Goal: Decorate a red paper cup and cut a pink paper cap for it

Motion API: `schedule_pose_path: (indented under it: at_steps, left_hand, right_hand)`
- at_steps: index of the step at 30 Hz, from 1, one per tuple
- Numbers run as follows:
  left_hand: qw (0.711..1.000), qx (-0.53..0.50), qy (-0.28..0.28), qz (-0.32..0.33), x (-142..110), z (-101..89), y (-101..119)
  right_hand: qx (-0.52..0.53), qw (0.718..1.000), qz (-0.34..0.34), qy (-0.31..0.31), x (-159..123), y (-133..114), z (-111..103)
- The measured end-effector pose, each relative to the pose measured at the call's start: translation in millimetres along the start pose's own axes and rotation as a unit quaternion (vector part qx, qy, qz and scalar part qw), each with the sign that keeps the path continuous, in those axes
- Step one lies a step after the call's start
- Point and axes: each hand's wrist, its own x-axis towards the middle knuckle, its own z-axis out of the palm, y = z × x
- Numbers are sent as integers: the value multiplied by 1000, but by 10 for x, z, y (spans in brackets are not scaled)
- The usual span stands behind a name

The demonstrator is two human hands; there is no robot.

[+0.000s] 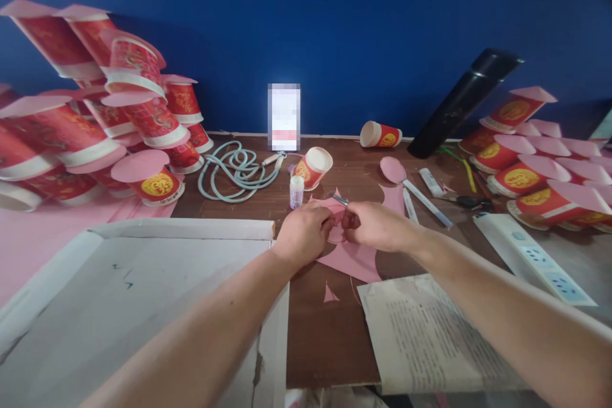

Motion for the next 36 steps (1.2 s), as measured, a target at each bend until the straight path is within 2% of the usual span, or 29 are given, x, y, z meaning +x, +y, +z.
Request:
schedule_pose_path:
  at_steps: [8,14,17,20,22,24,28,33,36]
  left_hand:
    - [999,28,6,27,-14,25,-26]
    - [999,34,25,32,-22,43,-33]
    - [998,42,30,25,-21,44,-27]
    - [998,42,33,31,-19,42,-22]
    - [998,39,33,34,-20,36,-17]
    - [998,38,29,36,-22,29,-10]
    - [999,31,31,32,-28,24,-3]
    - [996,47,75,25,-30,36,-33]
    - [994,70,77,32,-33,42,-54]
  right_hand:
    - [-144,987,21,-63,25,-219,-85]
    - [-267,963,-1,-18,-105,-329,0]
    - [-292,956,-6,4,-158,-373,46]
    - [-259,966,18,13,-204,-308,26]
    - [-189,981,39,17,-240,-214,-20]
    - [-109,992,49,51,-274,-116,-70]
    - [-3,996,61,63,-289,-1,-103]
    - [14,994,44,97,-243,72,26]
    - [14,993,12,120,-242,112,106]
